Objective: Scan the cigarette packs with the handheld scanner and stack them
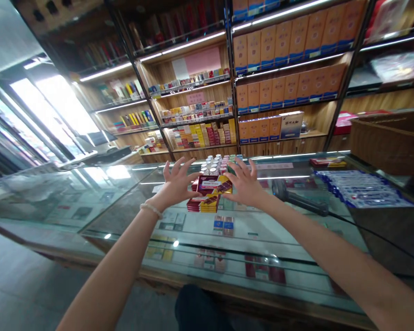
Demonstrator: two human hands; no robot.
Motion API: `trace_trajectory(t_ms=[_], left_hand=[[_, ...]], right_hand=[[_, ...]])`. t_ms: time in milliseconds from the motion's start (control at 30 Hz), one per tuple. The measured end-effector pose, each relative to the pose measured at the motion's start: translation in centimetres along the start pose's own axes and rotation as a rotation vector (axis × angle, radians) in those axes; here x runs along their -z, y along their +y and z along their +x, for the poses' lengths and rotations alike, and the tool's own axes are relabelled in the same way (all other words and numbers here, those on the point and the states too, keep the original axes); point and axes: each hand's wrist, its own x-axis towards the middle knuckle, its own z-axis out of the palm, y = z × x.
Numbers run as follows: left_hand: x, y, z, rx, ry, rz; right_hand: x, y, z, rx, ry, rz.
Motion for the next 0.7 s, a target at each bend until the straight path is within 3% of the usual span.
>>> trace_trajectory(t_ms=[333, 500, 700], left_hand=[[-3.9, -3.8, -4.2, 0.036, -0.1, -0.056], [-5.7, -3.9, -5.3, 0.06, -0.135, -0.084], [-6.1, -3.6, -5.7, 0.067, -0.15, -0.089]], right_hand=[[-3.2, -4.3, -0.7, -0.004, -0.119, 0.081], [-4.2, -5.0, -1.5, -0.009, -0.148, 0.083], [-5.1, -5.3, -2.2, -0.007, -0.149, 0.079]])
